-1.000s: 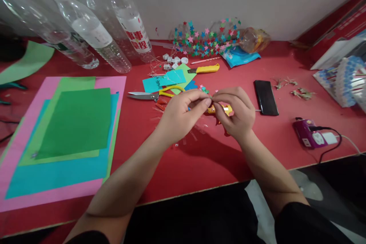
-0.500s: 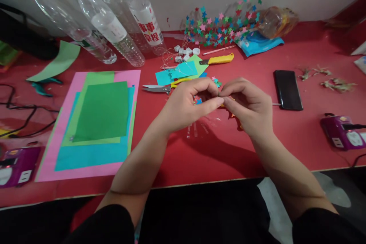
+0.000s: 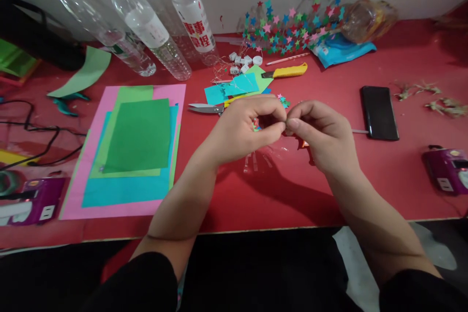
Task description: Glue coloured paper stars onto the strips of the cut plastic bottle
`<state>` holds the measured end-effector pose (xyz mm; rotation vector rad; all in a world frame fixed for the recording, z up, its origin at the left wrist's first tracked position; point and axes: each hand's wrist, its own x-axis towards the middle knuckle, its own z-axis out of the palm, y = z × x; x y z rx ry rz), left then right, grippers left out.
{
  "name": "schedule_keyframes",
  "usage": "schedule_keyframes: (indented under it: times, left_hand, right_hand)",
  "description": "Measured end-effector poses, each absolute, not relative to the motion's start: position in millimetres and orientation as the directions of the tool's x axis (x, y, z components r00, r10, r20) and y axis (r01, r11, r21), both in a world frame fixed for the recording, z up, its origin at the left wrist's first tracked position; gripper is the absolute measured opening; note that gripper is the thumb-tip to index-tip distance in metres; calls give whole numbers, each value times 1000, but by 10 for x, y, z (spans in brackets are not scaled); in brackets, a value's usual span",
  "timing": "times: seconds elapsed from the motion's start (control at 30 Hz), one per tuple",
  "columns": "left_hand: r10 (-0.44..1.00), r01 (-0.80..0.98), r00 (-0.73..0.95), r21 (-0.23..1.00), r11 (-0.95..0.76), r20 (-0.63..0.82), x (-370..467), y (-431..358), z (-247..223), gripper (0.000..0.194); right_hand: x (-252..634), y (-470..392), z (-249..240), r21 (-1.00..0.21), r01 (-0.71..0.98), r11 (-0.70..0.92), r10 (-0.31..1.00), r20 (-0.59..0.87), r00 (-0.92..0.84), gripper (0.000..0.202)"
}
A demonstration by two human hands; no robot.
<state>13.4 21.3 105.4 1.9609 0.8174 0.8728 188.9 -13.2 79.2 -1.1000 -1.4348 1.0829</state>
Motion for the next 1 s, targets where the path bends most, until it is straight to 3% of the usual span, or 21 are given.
schedule_keyframes:
  times: [0.1, 0.2, 0.33, 0.43, 0.53, 0.63, 0.73, 0.87, 1.0]
  left_hand:
    - [748, 151, 584, 863, -482, 315, 122, 205, 1068, 17]
    - [746, 158, 603, 874, -460, 284, 107, 196, 1098, 16]
    - [838, 205, 421, 864, -460, 347, 26, 213, 1128, 14]
    - [907, 234, 223, 883, -406, 358, -164, 264, 1090, 14]
    - [953, 324, 130, 897, -301, 273, -434, 289, 977, 12]
    - [976, 451, 176, 870, -198, 130, -625, 201, 852, 11]
    - [954, 415, 292, 890, -187, 65, -590, 17, 792, 12]
    - [874, 340, 463, 880, -331, 150, -269, -170, 805, 11]
    - [870, 324, 430, 858, -400, 243, -41, -192, 817, 13]
  right_hand:
    - [1923, -105, 776, -992, -18, 128, 971, 129, -201, 18]
    - [1930, -110, 778, -993, -29, 116, 967, 119, -224, 19]
    - [1900, -181, 784, -938, 212, 275, 961, 262, -86, 6]
    - [1890, -228, 750, -788, 417, 453, 890, 426, -162, 5]
    - [1908, -225, 697, -649, 504, 570, 817, 514, -262, 8]
    - [1917, -200, 670, -619, 532, 578, 806, 537, -249, 10]
    - [1869, -198, 680, -642, 518, 565, 820, 509, -262, 7]
    - [1746, -237, 718, -678, 420, 603, 796, 472, -380, 5]
    - [1772, -205, 741, -751, 411, 518, 852, 410, -325, 13]
